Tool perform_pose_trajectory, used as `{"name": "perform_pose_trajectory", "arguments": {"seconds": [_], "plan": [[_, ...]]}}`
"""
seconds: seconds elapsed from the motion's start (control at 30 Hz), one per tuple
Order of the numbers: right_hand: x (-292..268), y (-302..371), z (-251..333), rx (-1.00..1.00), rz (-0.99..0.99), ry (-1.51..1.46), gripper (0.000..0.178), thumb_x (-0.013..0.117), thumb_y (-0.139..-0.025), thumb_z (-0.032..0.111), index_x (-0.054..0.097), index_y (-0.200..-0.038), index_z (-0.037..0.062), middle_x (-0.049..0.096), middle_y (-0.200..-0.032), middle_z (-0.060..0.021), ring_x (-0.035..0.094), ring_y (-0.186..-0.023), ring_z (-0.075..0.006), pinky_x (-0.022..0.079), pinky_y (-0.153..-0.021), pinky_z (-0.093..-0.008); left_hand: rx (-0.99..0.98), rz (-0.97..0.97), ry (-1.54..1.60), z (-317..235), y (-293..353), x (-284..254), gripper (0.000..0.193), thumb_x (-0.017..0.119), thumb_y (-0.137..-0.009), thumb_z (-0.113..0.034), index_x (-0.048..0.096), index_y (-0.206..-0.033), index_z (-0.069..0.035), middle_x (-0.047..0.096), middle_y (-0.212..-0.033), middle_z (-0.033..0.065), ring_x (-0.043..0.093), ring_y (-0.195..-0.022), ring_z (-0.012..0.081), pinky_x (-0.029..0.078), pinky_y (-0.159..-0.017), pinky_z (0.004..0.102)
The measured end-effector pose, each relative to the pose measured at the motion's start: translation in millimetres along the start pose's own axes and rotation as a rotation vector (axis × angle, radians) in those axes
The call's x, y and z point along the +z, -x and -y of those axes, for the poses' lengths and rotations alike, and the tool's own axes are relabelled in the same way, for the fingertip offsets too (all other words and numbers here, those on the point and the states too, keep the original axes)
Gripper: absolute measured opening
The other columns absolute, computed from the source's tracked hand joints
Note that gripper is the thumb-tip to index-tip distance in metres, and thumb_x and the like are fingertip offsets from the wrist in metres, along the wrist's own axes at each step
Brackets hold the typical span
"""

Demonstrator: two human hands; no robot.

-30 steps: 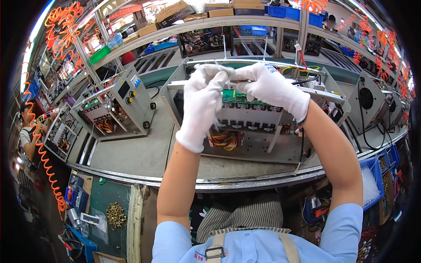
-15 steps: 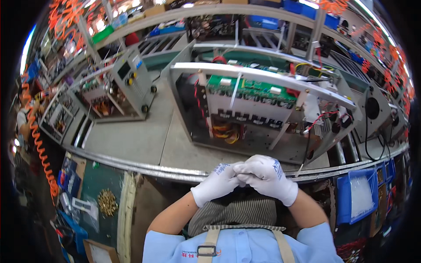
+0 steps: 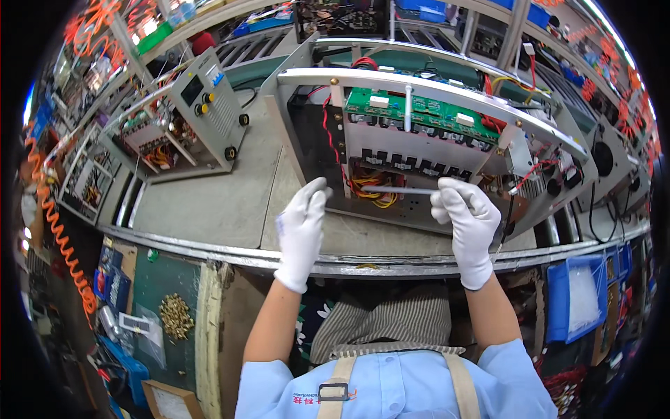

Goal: The person assembles an electronic device by connecting various wires to a circuit board inside a metal chassis. They use zip ties to secure the wires and organize the internal components. The person handles red, black, and multi-colored wires, attaching them to specific terminals and routing them through the device.

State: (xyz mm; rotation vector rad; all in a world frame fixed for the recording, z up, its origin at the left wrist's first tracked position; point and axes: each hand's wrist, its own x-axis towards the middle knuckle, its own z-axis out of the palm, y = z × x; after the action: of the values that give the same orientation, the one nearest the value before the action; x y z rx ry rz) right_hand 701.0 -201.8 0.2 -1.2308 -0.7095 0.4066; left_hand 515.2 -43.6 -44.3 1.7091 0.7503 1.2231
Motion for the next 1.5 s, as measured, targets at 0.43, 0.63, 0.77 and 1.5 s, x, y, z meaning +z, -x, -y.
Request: {"name": "perform_pose_trajectory", "arguments": {"seconds": [0.43, 0.63, 0.77, 1.5], "plan": [[7, -3, -66, -0.003, 0.131, -0.151, 0.023, 0.067, -0.090, 0.010, 0.066, -0.108, -0.0030, 0.071, -0.088, -0.0068, 0.065, -0.076, -0.0095, 0.053, -0.069, -0.0218, -0.597, 0.272, 0.850, 63, -36, 31, 0.013, 0.038, -0.091, -0.011, 0.049, -0.097, -0.013, 0.051, -0.066, 0.0000, 0.030, -0.037, 0.0085, 0.025, -0.036, 0.0208], [-4, 8, -78, 0.044, 0.158, -0.179, 0.022, 0.068, -0.088, 0.007, 0.066, -0.107, -0.0034, 0.071, -0.090, -0.0096, 0.068, -0.078, -0.0123, 0.054, -0.072, -0.0240, -0.523, 0.301, 0.983, 73, -30, 33, 0.023, 0.039, -0.094, -0.019, 0.051, -0.112, -0.012, 0.052, -0.066, -0.0003, 0.030, -0.037, 0.0073, 0.026, -0.036, 0.0205], [-6, 13, -67, 0.034, 0.090, -0.339, 0.021, 0.069, -0.087, 0.005, 0.066, -0.105, -0.0049, 0.071, -0.091, -0.0131, 0.069, -0.080, -0.0156, 0.056, -0.074, -0.0262, -0.540, 0.279, 0.970, 78, -30, 33, 0.022, 0.040, -0.095, -0.022, 0.051, -0.112, -0.014, 0.052, -0.066, -0.0004, 0.030, -0.037, 0.0073, 0.026, -0.037, 0.0209], [44, -23, -84, 0.266, 0.214, -0.320, 0.026, 0.065, -0.090, 0.012, 0.064, -0.111, -0.0037, 0.071, -0.093, -0.0103, 0.068, -0.075, -0.0124, 0.052, -0.062, -0.0212, -0.533, 0.294, 1.292, 83, -37, 34, 0.007, 0.048, -0.093, -0.016, 0.052, -0.099, -0.013, 0.050, -0.067, -0.0004, 0.029, -0.037, 0.0059, 0.022, -0.036, 0.0201]]}}
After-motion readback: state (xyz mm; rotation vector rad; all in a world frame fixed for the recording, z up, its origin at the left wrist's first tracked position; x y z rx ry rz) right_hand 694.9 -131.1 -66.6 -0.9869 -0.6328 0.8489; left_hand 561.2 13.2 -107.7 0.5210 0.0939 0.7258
